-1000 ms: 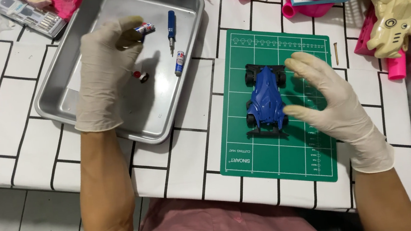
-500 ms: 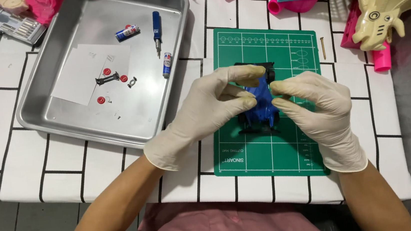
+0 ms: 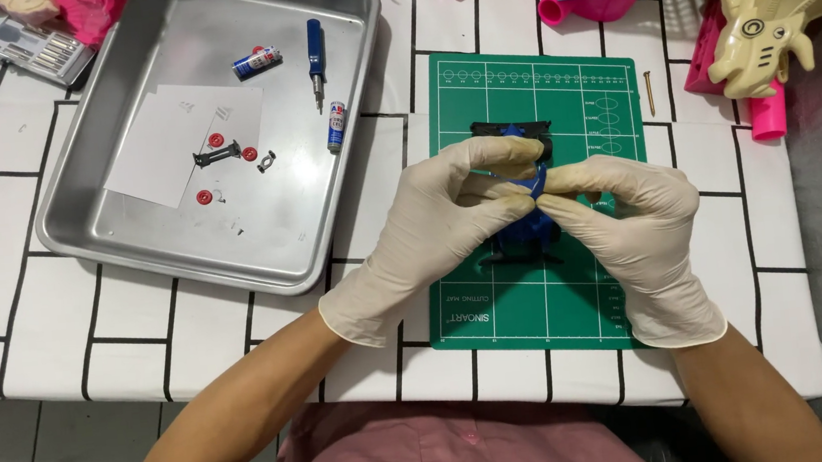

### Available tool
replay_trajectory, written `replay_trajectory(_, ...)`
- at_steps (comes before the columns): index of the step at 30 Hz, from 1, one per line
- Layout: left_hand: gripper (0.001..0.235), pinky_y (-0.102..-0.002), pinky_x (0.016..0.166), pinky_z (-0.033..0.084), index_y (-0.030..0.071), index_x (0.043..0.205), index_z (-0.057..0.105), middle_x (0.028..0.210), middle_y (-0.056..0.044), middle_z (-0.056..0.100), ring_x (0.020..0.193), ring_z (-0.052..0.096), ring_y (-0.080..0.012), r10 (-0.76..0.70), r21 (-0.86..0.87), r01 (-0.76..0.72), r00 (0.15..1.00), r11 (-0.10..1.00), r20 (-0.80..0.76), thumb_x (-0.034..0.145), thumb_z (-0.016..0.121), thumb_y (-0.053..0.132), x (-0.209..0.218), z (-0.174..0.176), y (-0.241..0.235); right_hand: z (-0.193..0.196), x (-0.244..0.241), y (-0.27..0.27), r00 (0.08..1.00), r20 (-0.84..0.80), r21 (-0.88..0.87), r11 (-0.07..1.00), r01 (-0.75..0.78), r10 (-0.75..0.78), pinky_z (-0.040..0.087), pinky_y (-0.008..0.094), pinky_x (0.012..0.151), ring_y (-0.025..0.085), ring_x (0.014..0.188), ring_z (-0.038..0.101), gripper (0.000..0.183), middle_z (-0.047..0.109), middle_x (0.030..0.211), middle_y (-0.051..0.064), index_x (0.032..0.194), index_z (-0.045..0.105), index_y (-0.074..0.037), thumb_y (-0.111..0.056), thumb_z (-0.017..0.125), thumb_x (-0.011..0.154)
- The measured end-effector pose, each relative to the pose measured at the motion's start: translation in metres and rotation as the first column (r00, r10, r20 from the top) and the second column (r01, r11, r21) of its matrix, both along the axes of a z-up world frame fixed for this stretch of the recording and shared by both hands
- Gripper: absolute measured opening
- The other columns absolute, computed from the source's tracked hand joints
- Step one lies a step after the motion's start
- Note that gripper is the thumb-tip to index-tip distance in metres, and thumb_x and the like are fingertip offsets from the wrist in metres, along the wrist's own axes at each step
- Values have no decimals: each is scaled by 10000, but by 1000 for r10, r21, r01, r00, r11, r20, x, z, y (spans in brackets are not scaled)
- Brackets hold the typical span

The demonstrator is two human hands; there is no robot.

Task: Assembling a toy racing car by installing batteries and snapping the body shell onto the chassis

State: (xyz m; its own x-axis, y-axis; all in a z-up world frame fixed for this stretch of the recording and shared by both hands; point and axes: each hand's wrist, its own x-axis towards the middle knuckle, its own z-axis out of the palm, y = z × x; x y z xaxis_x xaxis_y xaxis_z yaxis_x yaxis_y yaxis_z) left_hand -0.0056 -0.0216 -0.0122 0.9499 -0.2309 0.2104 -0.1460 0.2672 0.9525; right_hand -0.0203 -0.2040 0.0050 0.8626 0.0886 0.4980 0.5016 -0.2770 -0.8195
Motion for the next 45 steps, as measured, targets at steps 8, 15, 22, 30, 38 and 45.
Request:
replay_trajectory(8,423,-358,886,650,80,1260,688,1150,-149,747,1023,780,-281,-2,90,-9,992,996,122,868,798,-32,-4,7,0,-11,4,-7,995,-103,90,996,12,-2,431,272,658,136,731,610,224,731,854,159,977,753,33,124,862,804)
replay_trajectory(15,352,-320,883,651,122,1277,692,1153,-81,763,1044,781,-224,48,121,-67,988,990,149,937,774,84,-2,6,2,-9,1,-8,973,-231,74,997,2,15,415,262,691,136,768,607,223,745,907,154,988,757,16,93,853,802)
replay_trajectory(22,203,-281,768,652,99,1102,757,966,-84,780,837,787,-164,89,42,-90,995,995,41,903,792,74,4,-4,-5,-7,1,-5,974,-224,44,999,-15,24,425,250,692,131,742,601,216,743,847,141,955,778,3,74,879,777)
replay_trajectory(30,262,-346,776,644,111,1155,736,959,-111,777,867,792,-226,79,112,-85,995,990,59,901,799,114,3,1,0,3,0,-11,965,-260,-44,998,-53,40,416,249,689,124,779,630,245,763,863,132,964,790,-39,62,888,763)
replay_trajectory(38,639,-493,903,534,105,1432,484,1325,-240,566,1153,612,-421,-305,763,-154,853,628,423,900,795,277,14,-8,29,24,-2,-15,832,-550,-313,941,-132,-66,561,203,779,92,784,685,318,789,957,41,1073,793,-49,62,735,781)
replay_trajectory(45,584,-508,759,577,167,1427,487,1391,-217,511,1180,606,-410,-369,798,-13,882,602,293,901,735,118,9,-8,28,18,-5,-14,798,-587,-399,906,-140,-135,504,212,679,86,714,622,252,702,762,12,980,762,-81,28,673,771)
